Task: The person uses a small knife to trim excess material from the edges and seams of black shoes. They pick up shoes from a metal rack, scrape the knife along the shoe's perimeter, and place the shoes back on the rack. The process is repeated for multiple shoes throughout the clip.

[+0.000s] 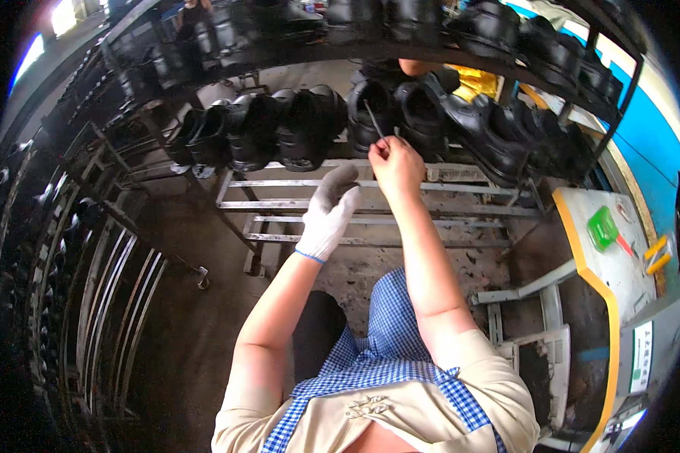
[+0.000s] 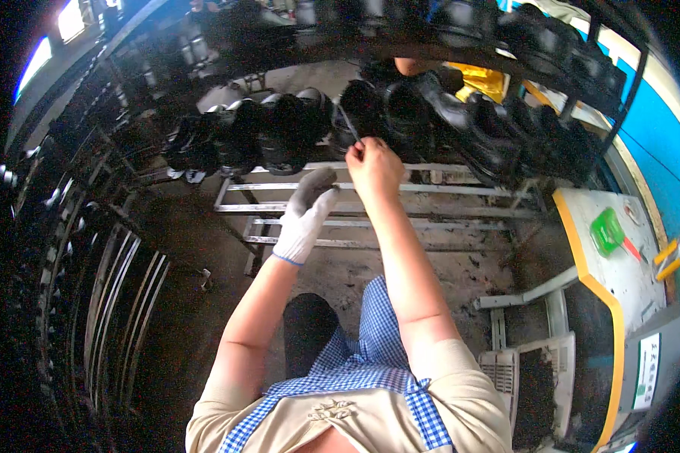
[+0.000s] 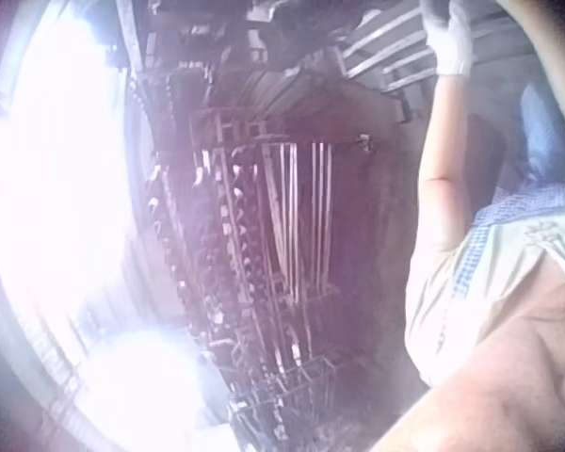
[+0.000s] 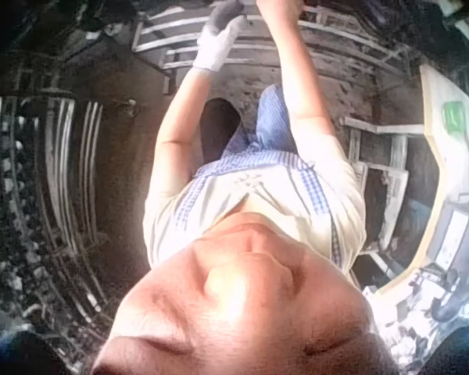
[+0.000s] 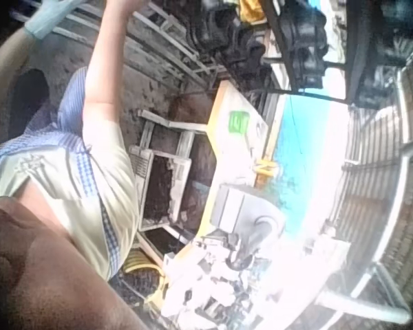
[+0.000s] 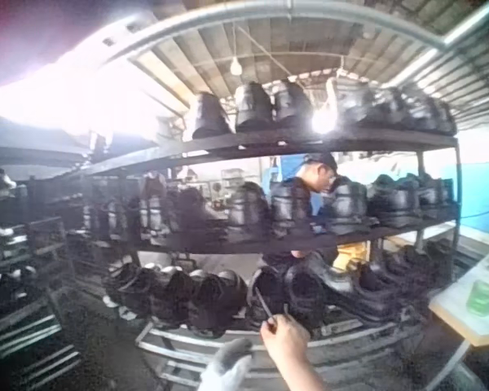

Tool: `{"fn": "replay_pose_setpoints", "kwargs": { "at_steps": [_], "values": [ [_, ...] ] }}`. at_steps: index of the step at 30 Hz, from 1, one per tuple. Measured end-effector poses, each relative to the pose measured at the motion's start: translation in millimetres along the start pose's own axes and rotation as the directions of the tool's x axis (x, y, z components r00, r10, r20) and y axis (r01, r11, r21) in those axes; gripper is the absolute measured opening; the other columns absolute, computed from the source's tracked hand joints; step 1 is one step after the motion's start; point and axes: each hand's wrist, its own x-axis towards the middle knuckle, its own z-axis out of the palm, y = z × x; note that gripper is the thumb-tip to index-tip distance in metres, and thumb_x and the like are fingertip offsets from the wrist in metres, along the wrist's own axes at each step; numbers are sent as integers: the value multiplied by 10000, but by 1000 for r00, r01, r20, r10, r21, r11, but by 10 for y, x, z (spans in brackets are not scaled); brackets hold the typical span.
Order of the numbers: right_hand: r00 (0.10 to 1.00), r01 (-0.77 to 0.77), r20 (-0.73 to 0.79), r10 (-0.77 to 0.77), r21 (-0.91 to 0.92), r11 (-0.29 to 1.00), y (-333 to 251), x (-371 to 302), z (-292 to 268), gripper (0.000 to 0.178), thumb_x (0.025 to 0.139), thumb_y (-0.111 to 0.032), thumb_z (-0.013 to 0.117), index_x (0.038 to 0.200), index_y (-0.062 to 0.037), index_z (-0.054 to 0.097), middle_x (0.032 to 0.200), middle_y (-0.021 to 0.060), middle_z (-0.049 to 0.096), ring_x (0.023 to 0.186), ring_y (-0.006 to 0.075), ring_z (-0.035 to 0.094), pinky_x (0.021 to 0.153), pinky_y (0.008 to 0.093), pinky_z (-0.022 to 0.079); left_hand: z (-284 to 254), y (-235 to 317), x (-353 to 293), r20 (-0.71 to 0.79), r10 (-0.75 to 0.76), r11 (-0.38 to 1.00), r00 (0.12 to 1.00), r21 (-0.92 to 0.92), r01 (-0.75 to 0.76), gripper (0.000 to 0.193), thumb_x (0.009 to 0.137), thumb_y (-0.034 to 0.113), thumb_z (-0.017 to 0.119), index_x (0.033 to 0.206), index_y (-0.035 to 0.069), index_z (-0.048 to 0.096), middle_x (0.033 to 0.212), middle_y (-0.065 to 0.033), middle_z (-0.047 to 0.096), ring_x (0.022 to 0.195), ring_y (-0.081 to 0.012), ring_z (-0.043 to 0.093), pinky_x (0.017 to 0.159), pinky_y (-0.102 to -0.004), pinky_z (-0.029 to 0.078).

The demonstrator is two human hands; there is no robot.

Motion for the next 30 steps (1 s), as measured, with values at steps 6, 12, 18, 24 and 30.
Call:
{"fn": "replay_pose_setpoints", "kwargs": {
  "at_steps": [6,12,18,24,30],
  "values": [
    [996,81,-49,-78,75,994,192,-58,109,143,783,-167,720,804,-46,647,793,96,686,690,292,688,612,390,546,104,-1,581,-5,441,752,898,549,-366,634,825,51,602,1434,69,428,1428,-222,445,1222,-388,560,999,-409,481],
    [975,200,-139,-173,209,957,289,-139,144,165,767,-74,746,827,-62,592,767,75,627,651,266,643,589,366,515,141,307,822,186,368,521,911,770,-368,723,765,-1,564,1456,160,424,1486,-181,412,1198,-402,556,920,-446,527],
    [960,252,-174,-219,201,947,342,-186,185,204,753,-59,759,823,-86,570,741,64,590,610,259,609,544,365,493,82,409,942,260,225,506,939,793,-340,749,765,50,606,1468,192,393,1469,-140,449,1133,-378,609,903,-449,533],
    [957,264,-175,-233,184,947,321,-257,141,199,759,-76,751,853,-88,576,757,65,583,617,259,614,536,363,484,112,524,930,250,104,457,963,848,-270,790,764,122,663,1485,253,368,1444,-167,458,1091,-405,621,890,-459,534],
    [947,274,-205,-246,125,953,191,-187,48,210,767,-84,761,861,-88,573,890,51,638,677,263,660,556,365,513,132,565,940,226,58,458,972,860,-227,807,767,206,721,1488,269,363,1448,-179,449,1126,-401,607,919,-456,522]
  ]
}}
